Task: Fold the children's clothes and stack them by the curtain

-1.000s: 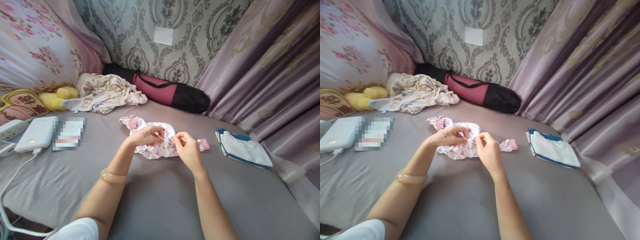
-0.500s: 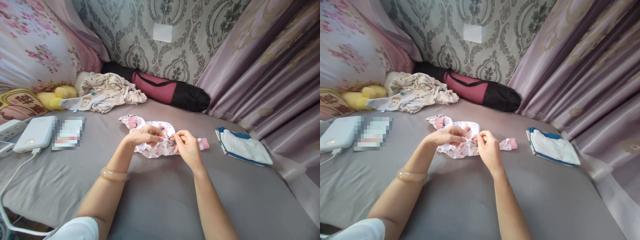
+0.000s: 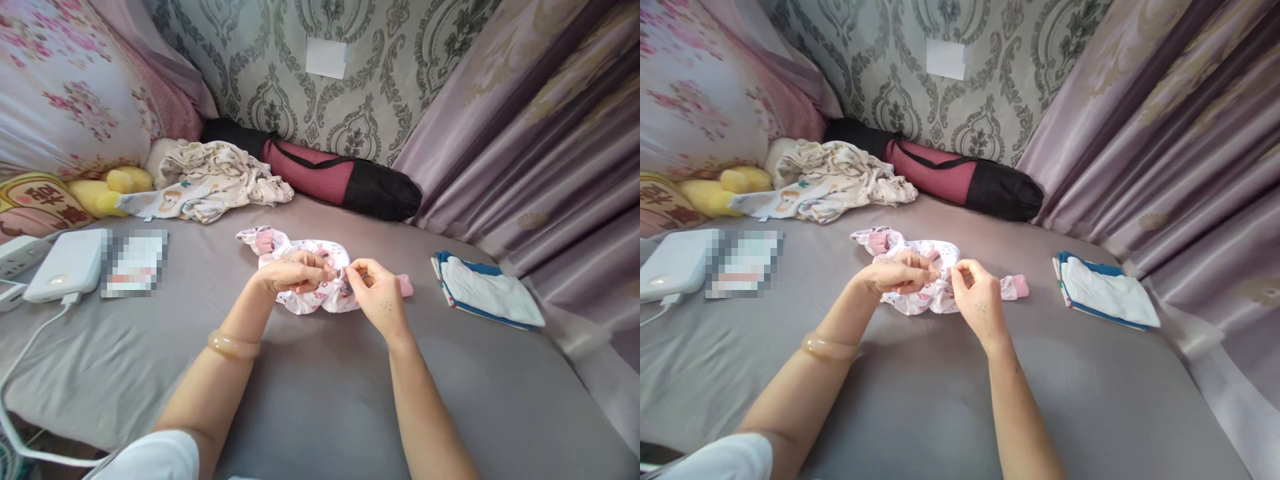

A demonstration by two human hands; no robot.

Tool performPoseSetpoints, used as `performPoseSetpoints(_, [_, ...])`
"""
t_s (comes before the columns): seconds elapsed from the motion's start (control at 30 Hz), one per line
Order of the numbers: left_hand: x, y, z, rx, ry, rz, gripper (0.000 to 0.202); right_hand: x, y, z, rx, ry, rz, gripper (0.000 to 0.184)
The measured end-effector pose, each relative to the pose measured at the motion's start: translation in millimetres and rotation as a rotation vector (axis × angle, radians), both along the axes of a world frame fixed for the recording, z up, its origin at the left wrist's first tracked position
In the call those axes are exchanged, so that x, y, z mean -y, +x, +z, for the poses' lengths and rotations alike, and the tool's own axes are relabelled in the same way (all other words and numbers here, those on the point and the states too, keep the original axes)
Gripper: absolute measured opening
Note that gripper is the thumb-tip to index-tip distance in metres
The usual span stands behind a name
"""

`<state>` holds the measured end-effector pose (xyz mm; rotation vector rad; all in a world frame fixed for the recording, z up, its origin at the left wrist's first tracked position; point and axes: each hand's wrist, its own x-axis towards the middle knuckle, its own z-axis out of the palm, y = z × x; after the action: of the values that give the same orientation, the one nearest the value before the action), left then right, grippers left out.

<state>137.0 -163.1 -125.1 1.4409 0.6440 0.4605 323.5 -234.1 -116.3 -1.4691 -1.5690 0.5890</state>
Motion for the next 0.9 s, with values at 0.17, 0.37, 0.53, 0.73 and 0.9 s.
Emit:
performPoseSetpoints(0.17, [6,1,14.9,-0.083,0.1,-0.109,0.027,2,-1,1.1,0.067,-0.023,0.017,0.018])
performPoseSetpoints(0.37, [18,8,32.2,-0.325,0.725,0.051,0.025,2,3,-1.6,0.112,-0.085,0.052,0.017])
performPoseSetpoints(0.53, [24,14,34.0,-0.45,0.876,0.12,0.023,1,6,-5.9,0.103,-0.088,0.103,0.017])
performPoseSetpoints(0.73, [20,16,30.6,-0.39,0.76,0.156,0.018,-3,13,-4.9,-0.082,-0.23,0.176,0.02])
performPoseSetpoints(0.9, [14,13,21.9,-0.265,0.662,0.113,0.014,-2,17,4.3,-0.244,-0.375,0.261,0.024])
